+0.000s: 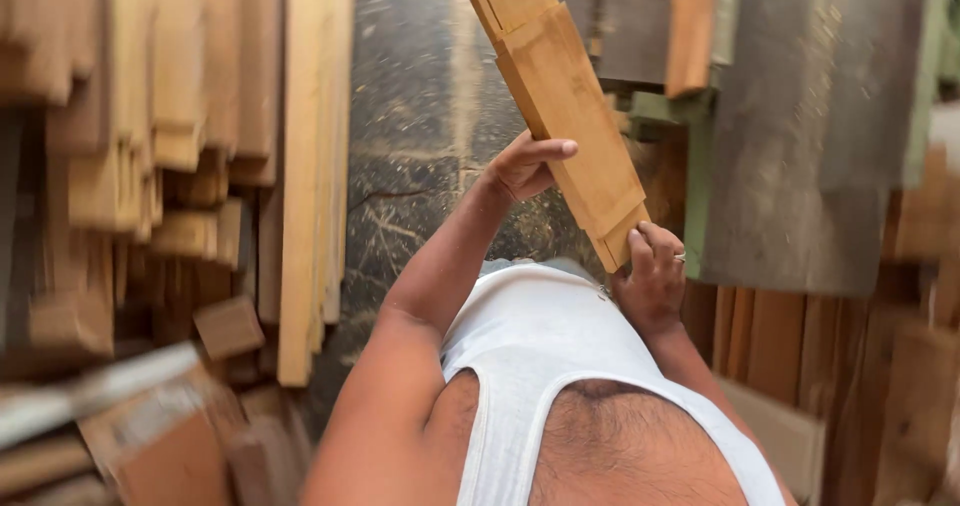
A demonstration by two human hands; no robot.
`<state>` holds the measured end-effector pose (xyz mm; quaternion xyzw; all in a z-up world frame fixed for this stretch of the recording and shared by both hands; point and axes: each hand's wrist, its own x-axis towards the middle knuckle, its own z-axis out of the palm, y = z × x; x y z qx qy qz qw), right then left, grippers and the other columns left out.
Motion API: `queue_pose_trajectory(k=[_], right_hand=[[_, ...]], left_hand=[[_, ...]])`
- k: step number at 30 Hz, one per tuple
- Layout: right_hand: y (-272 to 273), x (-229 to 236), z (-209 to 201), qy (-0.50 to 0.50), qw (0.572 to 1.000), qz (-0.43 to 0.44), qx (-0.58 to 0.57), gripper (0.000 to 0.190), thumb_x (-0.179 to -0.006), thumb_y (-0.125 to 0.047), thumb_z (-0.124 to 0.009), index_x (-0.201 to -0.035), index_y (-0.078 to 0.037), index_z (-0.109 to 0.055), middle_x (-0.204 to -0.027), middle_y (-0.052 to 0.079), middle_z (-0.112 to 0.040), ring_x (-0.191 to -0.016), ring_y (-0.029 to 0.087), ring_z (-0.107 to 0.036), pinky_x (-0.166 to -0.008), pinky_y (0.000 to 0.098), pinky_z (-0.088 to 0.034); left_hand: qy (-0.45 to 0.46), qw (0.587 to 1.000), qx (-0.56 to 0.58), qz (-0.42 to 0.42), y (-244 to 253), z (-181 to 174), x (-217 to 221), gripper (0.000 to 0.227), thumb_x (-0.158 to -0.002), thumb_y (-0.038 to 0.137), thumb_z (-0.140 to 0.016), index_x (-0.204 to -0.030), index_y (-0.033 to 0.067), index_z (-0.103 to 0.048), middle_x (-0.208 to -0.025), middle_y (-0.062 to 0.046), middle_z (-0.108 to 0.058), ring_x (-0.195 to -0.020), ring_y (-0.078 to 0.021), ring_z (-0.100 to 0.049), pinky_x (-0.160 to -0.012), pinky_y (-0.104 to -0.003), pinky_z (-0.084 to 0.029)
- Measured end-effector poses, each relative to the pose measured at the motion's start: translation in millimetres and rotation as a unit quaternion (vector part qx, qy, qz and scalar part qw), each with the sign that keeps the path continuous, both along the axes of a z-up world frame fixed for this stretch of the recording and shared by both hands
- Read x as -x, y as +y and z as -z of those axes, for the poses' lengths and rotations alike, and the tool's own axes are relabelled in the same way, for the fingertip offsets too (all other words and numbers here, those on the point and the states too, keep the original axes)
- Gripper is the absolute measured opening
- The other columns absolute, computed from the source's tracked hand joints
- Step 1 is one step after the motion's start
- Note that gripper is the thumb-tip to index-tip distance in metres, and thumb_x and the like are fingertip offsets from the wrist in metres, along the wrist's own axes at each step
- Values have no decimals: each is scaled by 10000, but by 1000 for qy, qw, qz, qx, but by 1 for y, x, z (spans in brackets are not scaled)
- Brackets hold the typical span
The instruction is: The recorder is sorting and inspecting various wooden pieces in a workshop.
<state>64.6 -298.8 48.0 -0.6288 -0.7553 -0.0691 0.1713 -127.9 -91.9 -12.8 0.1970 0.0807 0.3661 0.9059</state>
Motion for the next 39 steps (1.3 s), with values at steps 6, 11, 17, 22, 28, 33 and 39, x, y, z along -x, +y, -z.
queue_pose_trajectory(k=[6,11,17,22,28,33,39], right_hand=[[12,-5,-4,50,977,-169,122,767,-772,-156,-881,-1398,-67,-447,-1461,177,-452,-1325,428,-499,-1088,530,-464],[3,40,-10,124,873,-368,296,1131,-668,-357,-920,-1512,-5,-255,-1534,302,-310,-1366,510,-424,-1088,572,-432],[-38,120,4,-12,846,-462,266,955,-813,-260,-881,-1549,-46,-311,-1547,265,-377,-1327,483,-503,-1033,571,-510],[-91,204,4,-18,804,-573,157,953,-758,-234,-915,-1514,-57,-362,-1514,267,-375,-1291,492,-498,-986,603,-513],[-132,289,27,26,762,-642,75,1052,-748,-243,-936,-1537,-32,-273,-1509,328,-320,-1292,534,-472,-966,621,-518],[-128,327,38,52,744,-655,118,1011,-792,-186,-893,-1557,-24,-251,-1510,328,-340,-1337,523,-473,-1001,588,-538],[-90,309,40,156,792,-502,311,707,-865,-64,-804,-1471,-15,-443,-1362,235,-555,-1209,361,-602,-963,464,-539]], left_hand=[[81,974,-16,-213,-88,0,36,751,-795,187,-869,-1397,-44,-482,-1256,-177,-633,-1174,-309,-648,-995,-500,-571],[206,858,-5,-470,-194,-2,65,724,-828,251,-866,-1341,-20,-433,-1147,-194,-646,-1101,-303,-691,-934,-432,-614],[166,770,94,-609,-321,2,121,670,-838,194,-851,-1336,-12,-454,-1157,-155,-629,-1085,-250,-659,-930,-396,-590],[147,771,54,-617,-413,23,181,585,-792,123,-815,-1286,-61,-561,-1139,-175,-651,-1063,-275,-663,-918,-410,-593],[231,731,-28,-641,-484,-25,254,652,-768,152,-806,-1345,-28,-562,-1219,-165,-671,-1147,-267,-661,-984,-409,-595],[353,712,-6,-607,-481,-27,287,795,-788,314,-853,-1431,-51,-559,-1345,-244,-676,-1262,-363,-693,-1045,-493,-651],[500,623,-54,-599,-432,-42,287,1430,-708,486,-909,-1660,112,90,-1736,-215,18,-1576,-408,-197,-1135,-547,-486]])
